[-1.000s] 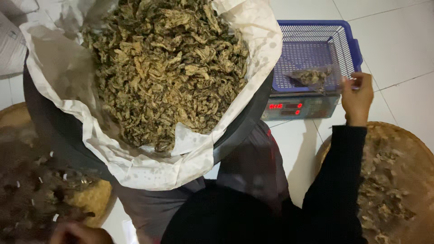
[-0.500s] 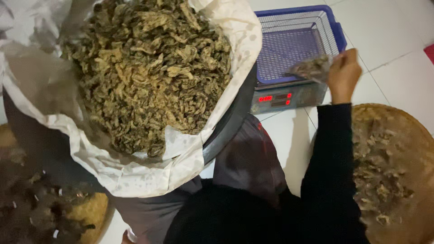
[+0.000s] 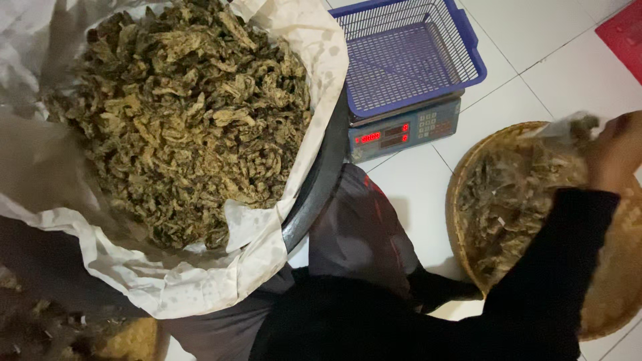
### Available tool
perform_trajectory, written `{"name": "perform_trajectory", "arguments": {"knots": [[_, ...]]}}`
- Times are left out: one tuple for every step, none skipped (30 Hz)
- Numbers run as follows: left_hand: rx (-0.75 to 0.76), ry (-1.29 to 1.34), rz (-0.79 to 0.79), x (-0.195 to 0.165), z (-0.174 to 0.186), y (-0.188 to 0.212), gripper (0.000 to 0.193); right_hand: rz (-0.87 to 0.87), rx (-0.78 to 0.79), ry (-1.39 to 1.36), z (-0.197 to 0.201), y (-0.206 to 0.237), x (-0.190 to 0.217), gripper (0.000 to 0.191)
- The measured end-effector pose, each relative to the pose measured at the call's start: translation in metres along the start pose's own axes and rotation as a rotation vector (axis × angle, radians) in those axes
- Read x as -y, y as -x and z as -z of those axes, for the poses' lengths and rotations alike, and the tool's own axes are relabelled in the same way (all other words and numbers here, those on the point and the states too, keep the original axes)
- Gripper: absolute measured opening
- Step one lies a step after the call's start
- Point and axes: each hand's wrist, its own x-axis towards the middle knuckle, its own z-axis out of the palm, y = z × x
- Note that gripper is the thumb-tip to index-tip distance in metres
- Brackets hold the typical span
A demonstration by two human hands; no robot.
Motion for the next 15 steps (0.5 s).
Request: {"name": "perform_trajectory", "arguments": {"knots": [[-0.002, 0.004, 0.001, -0.004, -0.004, 0.000, 0.012, 0.028, -0.059, 0.120, -0.011, 0.004, -0.001, 0.029], [-0.004, 0.006, 0.001, -0.005, -0.006, 0.001, 0.012, 0.039, -0.119, 0.221, -0.023, 0.012, 0.002, 0.031], [-0.004, 0.010, 0.001, -0.005, -0.007, 0.003, 0.012, 0.033, -0.158, 0.310, -0.031, 0.021, 0.005, 0.033], [-0.007, 0.007, -0.004, -0.004, -0.008, 0.004, 0.012, -0.081, -0.142, 0.286, -0.045, 0.033, 0.012, 0.033], [-0.012, -0.006, -0.004, -0.002, -0.006, 0.006, 0.012, -0.189, -0.126, 0.313, -0.052, 0.045, 0.017, 0.031], [-0.013, 0.008, -0.010, -0.004, -0.007, 0.009, 0.012, -0.293, -0.087, 0.334, -0.059, 0.053, 0.023, 0.030], [-0.020, 0.021, -0.010, -0.004, -0.005, 0.010, 0.012, -0.393, -0.044, 0.369, -0.064, 0.061, 0.028, 0.028], [-0.024, 0.027, -0.008, -0.003, -0.001, 0.011, 0.012, -0.467, -0.011, 0.398, -0.068, 0.067, 0.033, 0.026], [-0.044, 0.042, -0.018, -0.002, 0.004, 0.010, 0.012, -0.526, 0.025, 0.427, -0.071, 0.071, 0.037, 0.024], [-0.066, 0.062, -0.020, -0.004, 0.009, 0.013, 0.013, -0.570, 0.050, 0.449, -0.072, 0.074, 0.039, 0.023], [-0.074, 0.078, -0.023, -0.010, 0.018, 0.013, 0.013, -0.602, 0.075, 0.472, -0.072, 0.076, 0.038, 0.021], [-0.122, 0.112, -0.035, -0.017, 0.026, 0.014, 0.013, -0.621, 0.084, 0.488, -0.070, 0.073, 0.034, 0.019], [-0.174, 0.154, -0.050, -0.025, 0.034, 0.016, 0.013, -0.648, 0.112, 0.511, -0.069, 0.074, 0.031, 0.017], [-0.219, 0.191, -0.059, -0.037, 0.040, 0.019, 0.013, -0.661, 0.129, 0.524, -0.065, 0.070, 0.027, 0.016], [-0.325, 0.260, -0.109, -0.048, 0.044, 0.022, 0.013, -0.673, 0.143, 0.544, -0.058, 0.065, 0.025, 0.014]]}}
